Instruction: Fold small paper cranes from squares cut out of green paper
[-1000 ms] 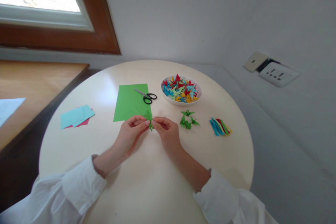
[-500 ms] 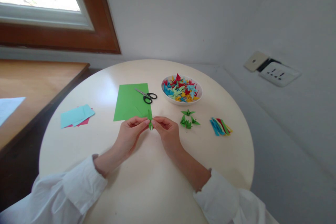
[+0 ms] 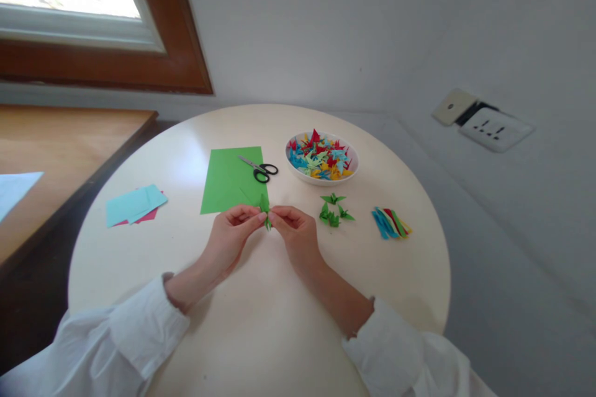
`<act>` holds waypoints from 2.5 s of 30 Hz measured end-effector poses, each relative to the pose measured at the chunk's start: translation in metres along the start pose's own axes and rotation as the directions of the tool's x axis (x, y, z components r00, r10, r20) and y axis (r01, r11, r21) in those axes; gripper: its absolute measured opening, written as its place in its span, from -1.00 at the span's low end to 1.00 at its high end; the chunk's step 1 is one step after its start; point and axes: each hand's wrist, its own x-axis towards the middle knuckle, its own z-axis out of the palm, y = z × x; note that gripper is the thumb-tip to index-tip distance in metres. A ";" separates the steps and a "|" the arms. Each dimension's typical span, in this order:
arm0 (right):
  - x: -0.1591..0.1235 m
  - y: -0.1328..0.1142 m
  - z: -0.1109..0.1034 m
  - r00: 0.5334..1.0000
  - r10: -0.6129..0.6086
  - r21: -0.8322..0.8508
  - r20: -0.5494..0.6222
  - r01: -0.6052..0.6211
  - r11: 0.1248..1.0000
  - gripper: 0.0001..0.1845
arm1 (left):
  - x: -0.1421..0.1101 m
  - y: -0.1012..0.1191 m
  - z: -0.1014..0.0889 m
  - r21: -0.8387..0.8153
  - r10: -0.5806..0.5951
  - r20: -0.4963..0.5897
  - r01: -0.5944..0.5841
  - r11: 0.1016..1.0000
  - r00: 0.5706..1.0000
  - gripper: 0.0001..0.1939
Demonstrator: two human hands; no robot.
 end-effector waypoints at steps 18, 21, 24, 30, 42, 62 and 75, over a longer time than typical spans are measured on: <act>-0.001 0.001 -0.001 0.995 -0.104 -0.091 0.008 0.105 0.990 -0.92 | 0.001 0.000 0.000 0.064 -0.008 -0.080 0.013 0.998 0.997 -0.83; 0.000 0.002 -0.002 0.994 -0.103 -0.081 0.026 0.105 0.991 -0.91 | 0.001 0.001 -0.001 0.028 -0.029 -0.065 0.031 0.999 0.997 -0.82; 0.000 0.002 -0.002 0.994 -0.097 -0.082 0.041 0.100 0.992 -0.91 | 0.000 0.002 -0.001 -0.005 -0.038 -0.041 0.038 0.999 0.998 -0.82; 0.000 -0.001 -0.002 0.996 -0.081 -0.120 0.038 0.085 0.989 -0.90 | 0.001 0.003 -0.001 -0.011 -0.039 -0.029 0.039 0.999 0.999 -0.80; -0.001 -0.003 0.000 0.999 -0.021 -0.120 0.026 0.024 0.993 -0.88 | 0.002 0.002 -0.004 -0.001 -0.028 -0.006 0.028 1.000 1.000 -0.70; 0.001 -0.003 0.000 0.999 -0.046 -0.123 -0.006 0.045 0.991 -0.74 | 0.003 0.001 -0.003 0.008 -0.120 0.035 0.119 0.993 0.992 -0.80; 0.001 -0.007 -0.001 0.978 -0.132 -0.354 0.159 0.182 0.917 -0.78 | 0.004 0.003 -0.005 0.047 -0.043 -0.013 0.044 0.998 0.999 -0.67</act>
